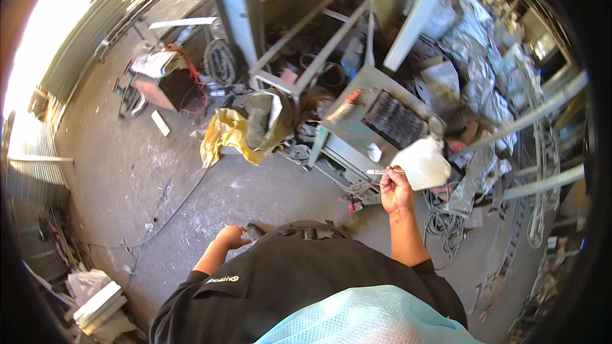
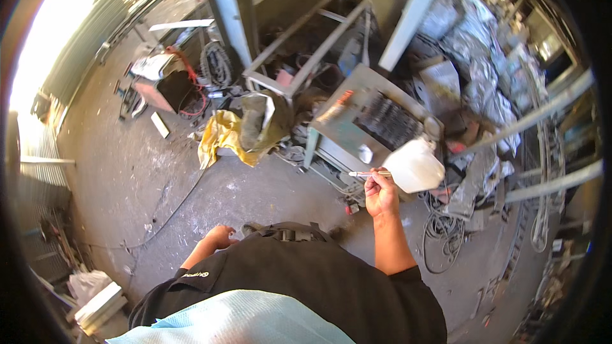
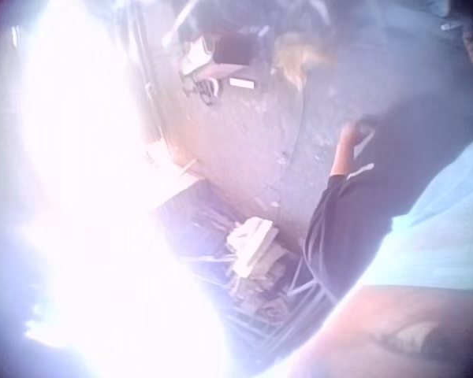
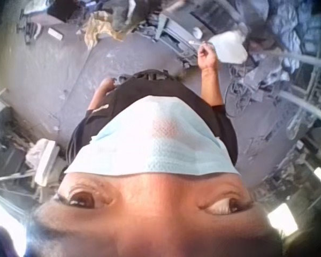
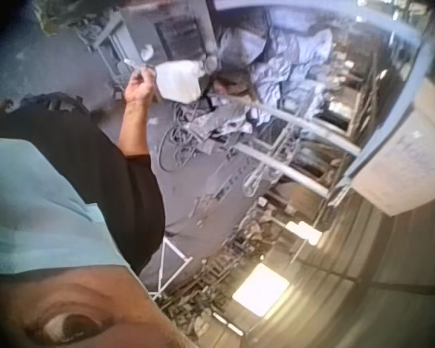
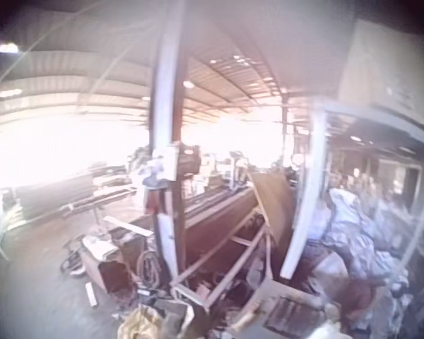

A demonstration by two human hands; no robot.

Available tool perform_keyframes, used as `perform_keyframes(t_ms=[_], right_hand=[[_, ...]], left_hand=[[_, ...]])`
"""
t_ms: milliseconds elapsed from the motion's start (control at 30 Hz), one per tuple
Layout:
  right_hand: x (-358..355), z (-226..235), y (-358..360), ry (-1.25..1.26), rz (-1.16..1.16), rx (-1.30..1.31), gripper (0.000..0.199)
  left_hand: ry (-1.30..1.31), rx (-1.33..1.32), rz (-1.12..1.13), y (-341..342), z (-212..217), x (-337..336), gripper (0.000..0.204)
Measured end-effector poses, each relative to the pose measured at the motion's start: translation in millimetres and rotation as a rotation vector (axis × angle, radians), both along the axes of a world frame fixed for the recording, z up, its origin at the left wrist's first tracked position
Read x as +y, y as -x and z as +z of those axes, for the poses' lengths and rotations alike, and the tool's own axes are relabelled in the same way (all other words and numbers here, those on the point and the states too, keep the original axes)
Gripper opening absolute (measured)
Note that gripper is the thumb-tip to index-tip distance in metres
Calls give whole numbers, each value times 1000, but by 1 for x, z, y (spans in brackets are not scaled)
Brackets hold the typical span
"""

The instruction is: The person walks through a workshop, then uses a speed square and a white marker to mark measurements on stacked metal sheets. They repeatedly position the square, draw lines, and write numbers on the sheets.

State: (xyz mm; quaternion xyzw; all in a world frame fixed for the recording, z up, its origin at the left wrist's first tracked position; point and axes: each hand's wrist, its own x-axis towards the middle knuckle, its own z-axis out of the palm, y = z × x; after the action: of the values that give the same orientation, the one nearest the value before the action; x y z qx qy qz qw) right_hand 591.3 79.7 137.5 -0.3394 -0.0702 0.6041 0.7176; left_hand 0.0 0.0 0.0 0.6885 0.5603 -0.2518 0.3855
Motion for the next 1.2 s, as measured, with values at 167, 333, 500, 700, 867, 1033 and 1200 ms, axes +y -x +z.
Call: perform_keyframes(t_ms=[167, 333, 500, 700, 867, 1033, 1200], right_hand=[[88, -41, 104, 218, 30, -28, 9], [167, -105, 175, 390, 156, -172, 7], [232, -140, 259, 564, 219, -432, 7], [332, -191, 422, 706, 495, -616, 14], [426, -224, 619, 725, 831, -701, 30], [508, -203, 835, 513, 1272, -765, 49], [575, -156, 1036, 202, 1496, -933, 52]], left_hand=[[58, 69, 141, 128, -23, -32, 75], [-59, 54, 335, 228, -11, -30, 70], [-256, -10, 653, 310, 20, -23, 63], [-278, -39, 916, 404, 4, -40, 62], [-199, 121, 1394, 464, -32, -118, 62], [335, 131, 1479, 473, -16, -180, 67], [400, 32, 1795, 496, -17, -150, 66]])
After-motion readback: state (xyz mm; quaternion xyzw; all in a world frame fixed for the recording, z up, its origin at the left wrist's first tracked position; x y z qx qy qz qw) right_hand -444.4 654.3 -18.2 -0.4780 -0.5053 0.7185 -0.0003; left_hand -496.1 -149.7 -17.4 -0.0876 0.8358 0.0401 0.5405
